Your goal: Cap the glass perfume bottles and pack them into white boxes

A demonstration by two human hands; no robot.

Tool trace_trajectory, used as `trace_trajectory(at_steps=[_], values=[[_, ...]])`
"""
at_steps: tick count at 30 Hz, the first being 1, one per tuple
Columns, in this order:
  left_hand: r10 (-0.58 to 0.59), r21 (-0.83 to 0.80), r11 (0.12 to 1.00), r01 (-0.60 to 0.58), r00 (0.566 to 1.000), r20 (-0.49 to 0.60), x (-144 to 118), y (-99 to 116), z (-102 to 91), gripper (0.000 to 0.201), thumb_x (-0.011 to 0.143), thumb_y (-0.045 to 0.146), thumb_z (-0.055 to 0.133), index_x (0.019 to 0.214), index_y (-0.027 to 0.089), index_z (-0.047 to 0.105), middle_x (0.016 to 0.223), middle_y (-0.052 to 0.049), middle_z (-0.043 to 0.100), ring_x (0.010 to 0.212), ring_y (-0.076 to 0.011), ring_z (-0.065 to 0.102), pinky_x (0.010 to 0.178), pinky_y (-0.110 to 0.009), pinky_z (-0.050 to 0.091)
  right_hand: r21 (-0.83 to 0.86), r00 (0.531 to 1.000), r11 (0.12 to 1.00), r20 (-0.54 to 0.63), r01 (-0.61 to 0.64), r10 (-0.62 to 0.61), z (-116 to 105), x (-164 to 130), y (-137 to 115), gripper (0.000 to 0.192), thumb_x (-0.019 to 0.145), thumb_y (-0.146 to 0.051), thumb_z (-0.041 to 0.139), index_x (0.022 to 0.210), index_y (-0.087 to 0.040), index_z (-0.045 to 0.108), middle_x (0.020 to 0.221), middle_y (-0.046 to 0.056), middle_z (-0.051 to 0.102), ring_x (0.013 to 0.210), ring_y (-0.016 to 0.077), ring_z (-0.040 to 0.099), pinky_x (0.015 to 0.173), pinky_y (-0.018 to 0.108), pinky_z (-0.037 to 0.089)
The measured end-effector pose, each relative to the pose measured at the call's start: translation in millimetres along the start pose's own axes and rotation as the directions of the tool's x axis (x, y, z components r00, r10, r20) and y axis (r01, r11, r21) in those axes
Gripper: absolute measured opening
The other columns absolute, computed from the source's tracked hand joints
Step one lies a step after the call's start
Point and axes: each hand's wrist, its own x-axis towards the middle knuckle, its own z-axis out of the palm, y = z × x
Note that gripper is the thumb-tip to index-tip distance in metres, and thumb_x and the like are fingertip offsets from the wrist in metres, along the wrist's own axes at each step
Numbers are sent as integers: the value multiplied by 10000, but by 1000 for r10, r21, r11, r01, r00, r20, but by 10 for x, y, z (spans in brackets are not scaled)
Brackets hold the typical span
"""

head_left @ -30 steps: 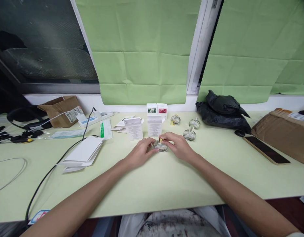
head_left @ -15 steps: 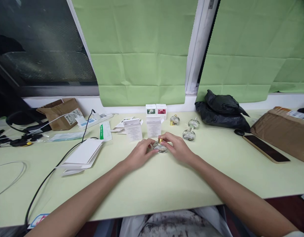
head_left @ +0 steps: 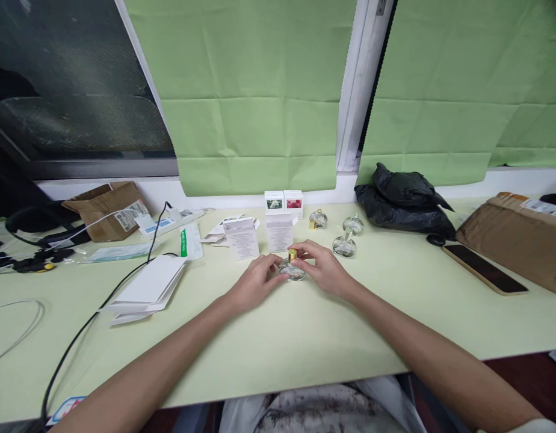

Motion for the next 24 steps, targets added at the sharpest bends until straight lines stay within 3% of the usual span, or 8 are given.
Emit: trace_trajectory(at_steps=[10,14,19,24], values=[[-21,3,1000,21,1000,4,-9,23,-4,291,980,493,638,1141,251,656,984,-36,658,896,-228,604,777,-346,475,18,996,997,-35,-76,77,44,-31,-47,185,969,-349,674,1136,-269,674,1123,38,685,1051,210,671,839,335,575],[-16,4,1000,16,1000,6,-7,18,-5,289,985,484,635,1161,256,660,999,-36,662,898,-225,608,784,-346,479,10,997,998,-31,-65,66,42,-50,-69,230,982,-356,661,1199,-281,678,1172,43,690,1065,213,667,902,364,567],[-27,21,999,27,1000,4,-10,16,2,327,982,523,629,1160,250,661,1035,-53,676,919,-236,617,800,-360,490,-31,995,994,13,-102,103,22,-86,-86,491,936,-395,735,1395,-300,588,1241,50,694,1129,235,651,942,384,553],[52,53,997,-52,999,2,-14,-15,-78,430,922,535,719,1246,266,638,1174,-71,690,1054,-276,631,914,-412,504,-110,996,991,50,-69,75,-5,-102,-71,441,944,-382,728,1352,-283,591,1263,52,693,1137,237,651,962,386,528]])
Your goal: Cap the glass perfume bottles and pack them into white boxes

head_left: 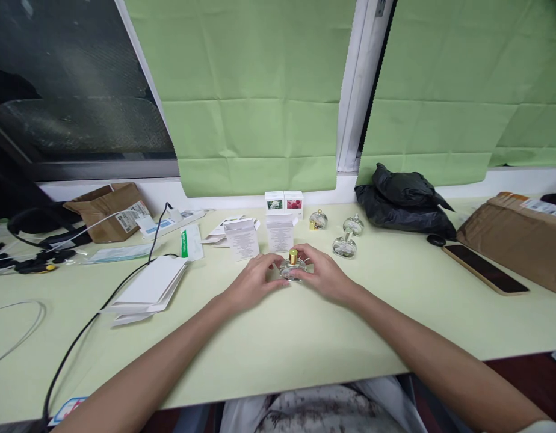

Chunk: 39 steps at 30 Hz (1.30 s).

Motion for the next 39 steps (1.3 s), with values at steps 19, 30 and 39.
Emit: trace_trajectory(at_steps=[19,30,39], values=[[101,285,954,95,792,-602,110,-573,-684,528,825,477,836,1223,259,566,1479,-141,366,1447,-361,386,1138,-545,443,-101,998,994,30,-46,49,-58,-23,-41,400,941,-451,725,1280,-292,582,1224,48,690,1096,236,637,904,375,497],[165,322,945,57,768,-619,109,-587,-658,315,901,420,766,1131,255,628,1421,-122,446,1329,-329,488,1120,-543,450,-113,998,993,47,-37,43,-36,-20,6,391,957,-458,702,1290,-296,577,1244,51,692,1101,245,644,909,380,498],[2,52,998,36,808,-589,132,-579,-627,268,923,446,724,1080,245,640,1386,-104,465,1304,-268,546,941,-410,599,-127,996,991,74,-32,42,-32,-26,15,348,985,-430,670,1291,-297,572,1257,43,691,1124,240,630,907,370,483]])
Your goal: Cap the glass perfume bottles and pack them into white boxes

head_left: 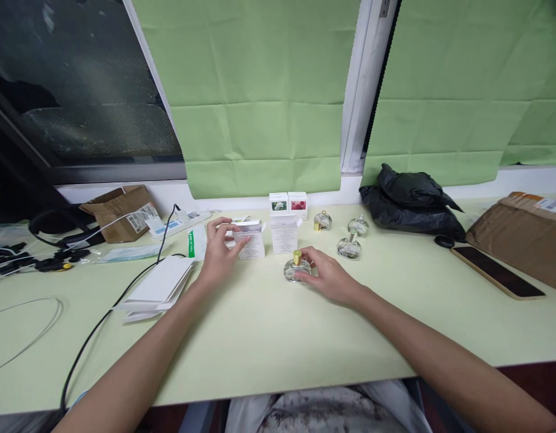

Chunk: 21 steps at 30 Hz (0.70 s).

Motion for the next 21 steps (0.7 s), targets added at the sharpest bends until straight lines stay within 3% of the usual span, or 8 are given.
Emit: trace_trajectory(at_steps=[5,10,17,21], values=[[-5,-7,1000,6,997,77,-25,-38,28,247,951,434,672,1134,267,671,1407,-84,523,1312,-262,569,1005,-432,580,0,1000,1000,4,2,-2,-24,-11,-43,334,983,-415,667,1284,-297,582,1241,39,696,1100,242,634,901,368,485],[-50,-9,999,51,995,84,-40,-45,42,289,946,455,659,1155,255,662,1345,-88,558,1255,-267,603,1008,-443,577,-8,1000,1000,13,2,-2,-53,-17,-75,322,975,-418,674,1258,-295,579,1224,34,697,1029,232,636,883,365,484],[-184,-138,970,200,976,120,-18,-134,45,307,980,477,605,1174,246,546,1157,-58,627,1033,-209,643,860,-351,567,-32,1000,999,21,6,-5,-74,-31,-92,353,970,-441,686,1267,-293,566,1203,42,687,1025,240,627,864,359,480],[-219,-186,952,242,966,137,-24,-199,49,289,993,475,569,1155,255,472,1121,-51,607,1019,-202,621,808,-315,518,-48,999,999,30,-12,13,-74,-34,-90,393,955,-458,701,1283,-295,561,1172,46,682,1008,245,626,847,359,484]])
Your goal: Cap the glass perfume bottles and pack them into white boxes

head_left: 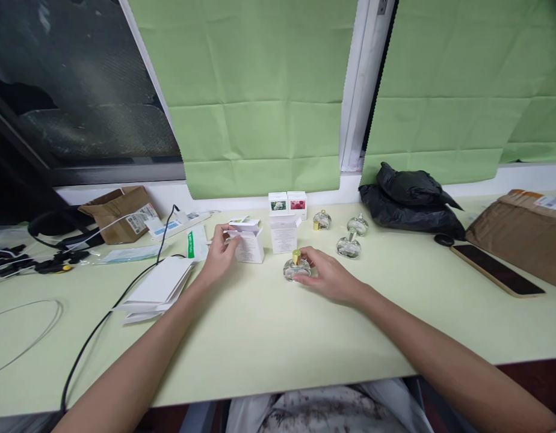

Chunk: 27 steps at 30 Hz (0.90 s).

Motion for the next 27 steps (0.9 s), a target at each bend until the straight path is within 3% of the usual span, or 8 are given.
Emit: trace_trajectory(at_steps=[3,6,10,16,19,23,27], values=[[-25,12,1000,25,1000,-8,-45,35,50,514,876,520,739,1142,265,382,1191,-60,557,1069,-220,609,851,-339,518,1,1000,1000,4,1,-1,4,2,0,405,951,-460,707,1289,-296,559,1227,54,676,1059,255,631,868,362,487],[-71,114,990,83,992,-105,-113,126,148,771,692,533,900,1132,272,323,1219,-70,496,1119,-257,577,905,-387,510,-3,1000,1000,13,2,-2,3,-3,-8,404,957,-458,700,1296,-292,554,1276,63,670,1097,264,627,885,364,481],[-79,114,988,102,979,-189,-159,196,241,754,709,507,889,1149,277,322,1224,-64,458,1130,-260,563,930,-412,499,-4,1000,1000,27,-6,7,-7,-7,-23,413,963,-466,690,1308,-287,550,1265,64,672,1089,262,628,886,363,476],[-33,-58,998,25,990,-140,-117,121,224,797,697,383,887,1263,284,335,1369,-81,426,1045,-204,632,889,-368,513,-1,999,1000,34,-20,20,-16,1,-32,457,956,-467,695,1345,-289,536,1275,63,672,1100,260,627,896,364,479],[-38,-165,986,20,993,-110,-71,82,204,865,675,319,888,1333,299,328,1381,-93,488,1143,-232,637,988,-406,496,5,999,1000,40,-17,17,-15,-1,-24,450,961,-467,686,1348,-294,532,1300,59,666,1121,262,622,912,368,474],[-170,-353,925,139,984,-59,1,51,148,848,682,299,863,1380,310,383,1242,-62,645,1164,-242,652,1006,-406,502,4,999,1000,45,-15,14,-6,-6,-1,457,964,-467,682,1357,-299,522,1309,53,660,1123,259,618,913,366,470],[-430,-599,710,370,902,48,36,106,54,565,762,416,763,1264,259,558,1094,-43,719,913,-237,723,767,-344,582,-13,999,1000,47,-18,19,1,-9,14,481,962,-478,685,1373,-295,516,1270,59,668,1075,256,621,893,365,469]])
